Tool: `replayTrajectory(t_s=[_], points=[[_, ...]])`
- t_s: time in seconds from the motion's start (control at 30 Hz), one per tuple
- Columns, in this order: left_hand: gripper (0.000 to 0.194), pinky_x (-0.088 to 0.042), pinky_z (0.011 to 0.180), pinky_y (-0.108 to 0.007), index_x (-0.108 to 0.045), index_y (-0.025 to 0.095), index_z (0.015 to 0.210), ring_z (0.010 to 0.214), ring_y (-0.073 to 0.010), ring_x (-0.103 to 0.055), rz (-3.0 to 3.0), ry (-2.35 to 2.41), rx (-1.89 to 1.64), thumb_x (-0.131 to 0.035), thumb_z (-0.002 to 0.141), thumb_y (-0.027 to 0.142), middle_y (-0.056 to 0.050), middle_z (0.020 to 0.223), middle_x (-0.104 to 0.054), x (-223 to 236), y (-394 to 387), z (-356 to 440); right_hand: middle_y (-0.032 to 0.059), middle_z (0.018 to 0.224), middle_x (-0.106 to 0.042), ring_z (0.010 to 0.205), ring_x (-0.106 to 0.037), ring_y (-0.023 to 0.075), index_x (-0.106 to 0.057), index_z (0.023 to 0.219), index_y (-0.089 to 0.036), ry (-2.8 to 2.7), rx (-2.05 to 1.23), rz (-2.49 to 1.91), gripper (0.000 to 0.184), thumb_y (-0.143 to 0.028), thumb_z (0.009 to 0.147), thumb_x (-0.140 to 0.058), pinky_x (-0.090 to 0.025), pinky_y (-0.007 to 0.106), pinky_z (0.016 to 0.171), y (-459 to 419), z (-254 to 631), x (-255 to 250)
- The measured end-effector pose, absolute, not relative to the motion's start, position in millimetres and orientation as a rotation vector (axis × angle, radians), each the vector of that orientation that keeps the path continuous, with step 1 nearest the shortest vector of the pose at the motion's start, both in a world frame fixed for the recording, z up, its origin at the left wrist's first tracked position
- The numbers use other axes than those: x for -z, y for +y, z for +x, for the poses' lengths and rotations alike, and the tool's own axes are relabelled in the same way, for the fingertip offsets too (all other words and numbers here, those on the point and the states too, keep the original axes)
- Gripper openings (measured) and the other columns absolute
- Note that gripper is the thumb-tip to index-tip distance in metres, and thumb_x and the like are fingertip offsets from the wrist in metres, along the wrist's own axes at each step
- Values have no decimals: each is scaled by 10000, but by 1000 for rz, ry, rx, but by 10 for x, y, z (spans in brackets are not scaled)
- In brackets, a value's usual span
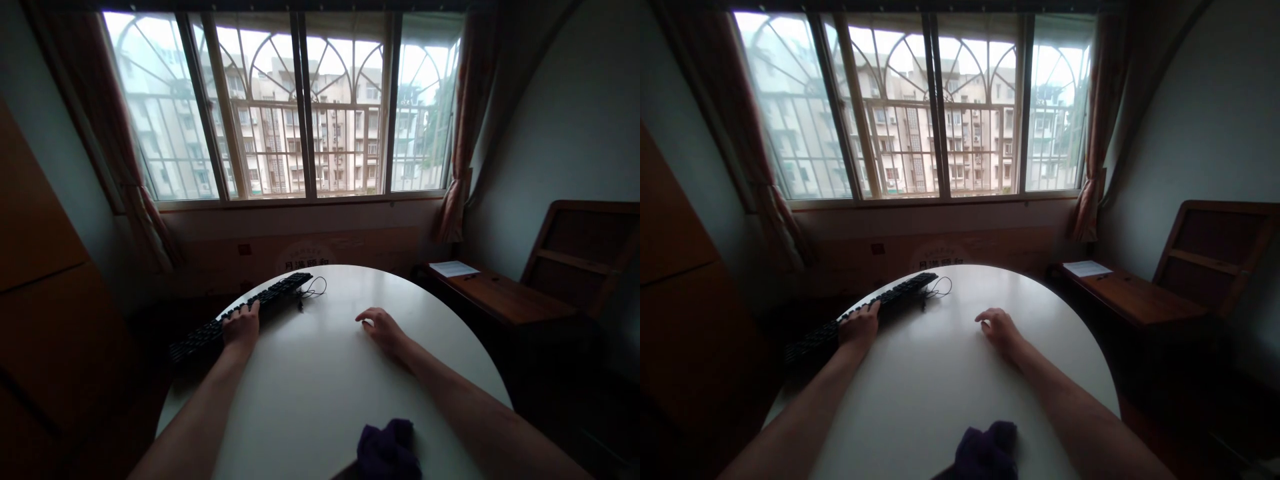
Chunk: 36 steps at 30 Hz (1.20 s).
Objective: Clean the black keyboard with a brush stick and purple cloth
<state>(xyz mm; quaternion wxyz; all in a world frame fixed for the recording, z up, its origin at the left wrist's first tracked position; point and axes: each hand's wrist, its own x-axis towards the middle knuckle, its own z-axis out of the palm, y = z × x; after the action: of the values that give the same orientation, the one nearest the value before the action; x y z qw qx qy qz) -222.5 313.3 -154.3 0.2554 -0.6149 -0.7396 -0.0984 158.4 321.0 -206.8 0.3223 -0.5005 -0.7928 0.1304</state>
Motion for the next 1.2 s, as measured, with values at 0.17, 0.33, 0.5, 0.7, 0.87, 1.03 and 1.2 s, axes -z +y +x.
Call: replayTrajectory(t_s=[0.17,0.33,0.5,0.7,0.87,1.03,1.2], points=[[455,-461,827,-462,-523,179,1362,1008,-329,-584,-1628,-2007,467,-285,976,210,-174,1211,-612,1437,3065,-2285,19,1175,-617,1085,-576,130,-678,1185,-270,-2334,-421,-1010,383,-155,842,-554,-443,242,992,3056,1214,1875],[445,-446,885,-443,-484,181,1389,1081,-318,-562,-1592,-1946,652,-299,991,250,-138,1282,-594,1395,3045,-2343,62,1302,-552,1193,-534,209,-545,1372,-262,-2654,-325,-759,499,-226,875,-551,-448,338,1012,2997,784,1659],[450,-423,958,-417,-458,194,1411,1196,-298,-523,-1683,-1828,758,-274,1015,300,-111,1366,-552,1382,3045,-2244,94,1400,-462,1255,-484,257,-459,1445,-245,-2795,-97,-726,528,-376,935,-507,-435,378,1028,3199,390,1698],[450,-414,1006,-395,-446,195,1419,1227,-287,-523,-1840,-1747,798,-299,1017,331,-102,1401,-531,1379,2991,-1999,80,1278,-536,1174,-512,204,-519,1360,-253,-2777,-2,-757,437,-427,963,-472,-433,336,998,3554,52,1860],[439,-419,1022,-382,-458,208,1411,1232,-278,-531,-1922,-1686,805,-325,1014,339,-88,1392,-543,1395,2969,-1886,41,1250,-551,1168,-504,185,-567,1282,-293,-2713,-46,-886,382,-470,971,-433,-409,331,1006,3843,70,1914],[433,-406,1048,-372,-449,226,1417,1263,-267,-511,-2016,-1631,799,-348,1011,337,-80,1410,-526,1425,2997,-1885,72,1304,-534,1227,-485,223,-599,1268,-257,-2548,-115,-1262,397,-438,978,-396,-378,367,1048,4243,640,1967],[430,-392,1076,-385,-457,239,1413,1287,-265,-488,-2107,-1628,790,-365,1002,329,-67,1423,-515,1446,3027,-1866,74,1361,-501,1275,-462,228,-600,1288,-256,-2350,-231,-1602,386,-403,970,-437,-354,371,1096,4500,1486,2027]])
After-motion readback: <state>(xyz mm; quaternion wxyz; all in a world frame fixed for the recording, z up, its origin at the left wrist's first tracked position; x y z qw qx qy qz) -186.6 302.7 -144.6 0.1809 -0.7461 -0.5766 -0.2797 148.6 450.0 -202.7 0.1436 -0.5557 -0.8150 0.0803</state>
